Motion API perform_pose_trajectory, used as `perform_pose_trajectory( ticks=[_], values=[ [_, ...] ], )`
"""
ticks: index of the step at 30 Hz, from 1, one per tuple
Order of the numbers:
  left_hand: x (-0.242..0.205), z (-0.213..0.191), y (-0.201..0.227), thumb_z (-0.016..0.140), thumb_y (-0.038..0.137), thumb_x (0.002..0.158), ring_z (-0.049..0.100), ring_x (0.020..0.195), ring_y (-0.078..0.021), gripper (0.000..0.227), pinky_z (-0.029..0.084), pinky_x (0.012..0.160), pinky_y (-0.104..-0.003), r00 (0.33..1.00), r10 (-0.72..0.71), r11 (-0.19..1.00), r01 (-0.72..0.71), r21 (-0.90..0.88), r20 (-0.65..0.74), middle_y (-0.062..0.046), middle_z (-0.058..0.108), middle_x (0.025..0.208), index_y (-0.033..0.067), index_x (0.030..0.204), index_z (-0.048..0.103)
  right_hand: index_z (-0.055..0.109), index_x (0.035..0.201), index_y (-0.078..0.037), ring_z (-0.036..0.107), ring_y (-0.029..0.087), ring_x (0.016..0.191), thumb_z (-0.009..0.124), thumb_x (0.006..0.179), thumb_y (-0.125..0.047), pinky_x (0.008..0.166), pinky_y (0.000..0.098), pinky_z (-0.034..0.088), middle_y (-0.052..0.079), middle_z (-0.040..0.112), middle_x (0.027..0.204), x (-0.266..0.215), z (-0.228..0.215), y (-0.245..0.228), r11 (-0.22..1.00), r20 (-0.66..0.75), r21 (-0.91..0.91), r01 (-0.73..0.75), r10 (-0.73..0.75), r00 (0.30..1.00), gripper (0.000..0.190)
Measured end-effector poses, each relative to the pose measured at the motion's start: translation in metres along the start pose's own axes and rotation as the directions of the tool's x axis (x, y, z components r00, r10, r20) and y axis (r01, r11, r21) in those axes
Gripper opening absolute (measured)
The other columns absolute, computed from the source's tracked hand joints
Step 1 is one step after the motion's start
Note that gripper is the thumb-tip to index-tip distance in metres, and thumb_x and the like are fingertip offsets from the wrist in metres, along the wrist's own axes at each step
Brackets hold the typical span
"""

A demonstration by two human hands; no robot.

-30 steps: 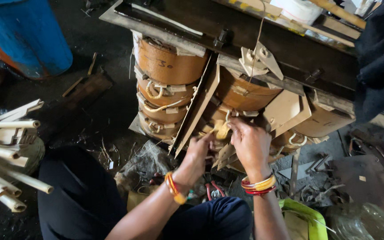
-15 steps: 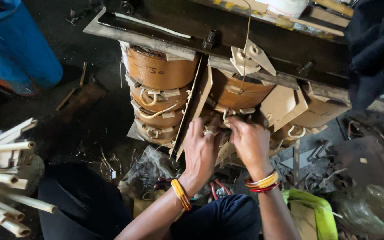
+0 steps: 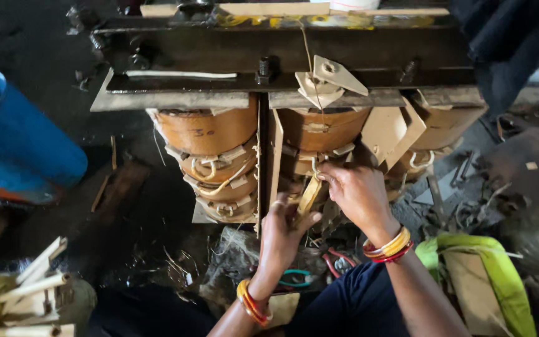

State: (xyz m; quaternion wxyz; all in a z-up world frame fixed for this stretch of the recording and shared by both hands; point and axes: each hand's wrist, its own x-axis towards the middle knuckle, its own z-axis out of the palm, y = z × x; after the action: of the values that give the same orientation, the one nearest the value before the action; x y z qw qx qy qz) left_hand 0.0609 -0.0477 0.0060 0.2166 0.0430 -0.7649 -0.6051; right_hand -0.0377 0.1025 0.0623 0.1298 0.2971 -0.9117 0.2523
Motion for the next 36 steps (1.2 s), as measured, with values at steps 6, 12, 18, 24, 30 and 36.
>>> perform_pose_trajectory(
  ticks=[6, 12, 18, 24, 30, 36],
  values=[
    [0.019, 0.011, -0.004, 0.066, 0.021, 0.108, 0.045, 0.061, -0.0161, 0.033, 0.034, 0.054, -0.033, 0.955, -0.238, 0.953, 0.265, -0.149, 0.175, -0.02, 0.063, 0.066, -0.0078, 0.105, 0.082, 0.078, 0.109, -0.02, 0.072, 0.027, 0.061, 0.068, 0.091, -0.018, 0.056, 0.0385, 0.056, 0.007, 0.073, 0.069, -0.001, 0.003, -0.001, 0.998, -0.05, 0.062, -0.021, 0.024, 0.998, 0.021],
    [0.028, -0.001, 0.008, 0.07, 0.026, 0.095, 0.07, 0.06, -0.0083, 0.029, 0.057, 0.058, -0.023, 0.965, -0.216, 0.961, 0.238, -0.144, 0.151, -0.006, 0.077, 0.069, -0.0007, 0.093, 0.078, 0.078, 0.107, -0.017, 0.07, 0.029, 0.064, 0.07, 0.088, -0.012, 0.06, 0.04, 0.055, 0.008, 0.072, 0.072, -0.008, 0.016, 0.006, 0.996, -0.21, -0.03, 0.087, -0.092, 0.973, 0.021],
    [0.031, -0.011, 0.031, 0.068, 0.026, 0.097, 0.069, 0.055, -0.0094, 0.032, 0.055, 0.053, -0.024, 0.945, -0.264, 0.953, 0.287, -0.1, 0.193, -0.009, 0.074, 0.064, -0.0018, 0.086, 0.078, 0.073, 0.112, -0.013, 0.069, 0.025, 0.097, 0.067, 0.075, 0.004, 0.073, 0.0364, 0.059, 0.006, 0.072, 0.098, -0.011, 0.021, 0.02, 0.91, -0.213, -0.276, 0.309, -0.372, 0.904, 0.041],
    [0.036, 0.003, 0.029, 0.069, 0.024, 0.098, 0.048, 0.048, -0.0089, 0.031, 0.033, 0.044, -0.027, 0.929, -0.311, 0.899, 0.356, -0.255, 0.199, -0.008, 0.067, 0.061, -0.002, 0.083, 0.076, 0.072, 0.107, -0.007, 0.069, 0.032, 0.099, 0.069, 0.068, -0.003, 0.072, 0.0408, 0.059, 0.012, 0.072, 0.099, -0.012, 0.029, 0.022, 0.915, -0.257, -0.245, 0.321, -0.38, 0.889, 0.039],
    [0.032, 0.026, 0.013, 0.06, 0.022, 0.102, 0.063, 0.06, -0.0139, 0.027, 0.05, 0.054, -0.027, 0.933, -0.347, 0.546, 0.279, -0.79, 0.089, -0.007, 0.071, 0.077, -0.002, 0.098, 0.07, 0.071, 0.098, -0.004, 0.069, 0.036, 0.099, 0.071, 0.079, -0.008, 0.08, 0.0455, 0.058, 0.015, 0.073, 0.104, -0.011, 0.036, 0.013, 0.977, -0.389, -0.053, 0.206, -0.211, 0.897, 0.019],
    [0.039, 0.04, 0.014, 0.068, 0.001, 0.092, 0.068, 0.095, -0.0128, 0.024, 0.054, 0.088, -0.027, 0.976, -0.217, 0.705, 0.152, -0.693, -0.007, -0.003, 0.074, 0.1, -0.0036, 0.115, 0.069, 0.077, 0.108, -0.006, 0.07, 0.041, 0.082, 0.068, 0.088, -0.01, 0.069, 0.0461, 0.055, 0.022, 0.071, 0.088, -0.01, 0.024, 0.0, 0.969, -0.236, 0.221, -0.111, 0.164, 0.958, 0.021]
  ],
)
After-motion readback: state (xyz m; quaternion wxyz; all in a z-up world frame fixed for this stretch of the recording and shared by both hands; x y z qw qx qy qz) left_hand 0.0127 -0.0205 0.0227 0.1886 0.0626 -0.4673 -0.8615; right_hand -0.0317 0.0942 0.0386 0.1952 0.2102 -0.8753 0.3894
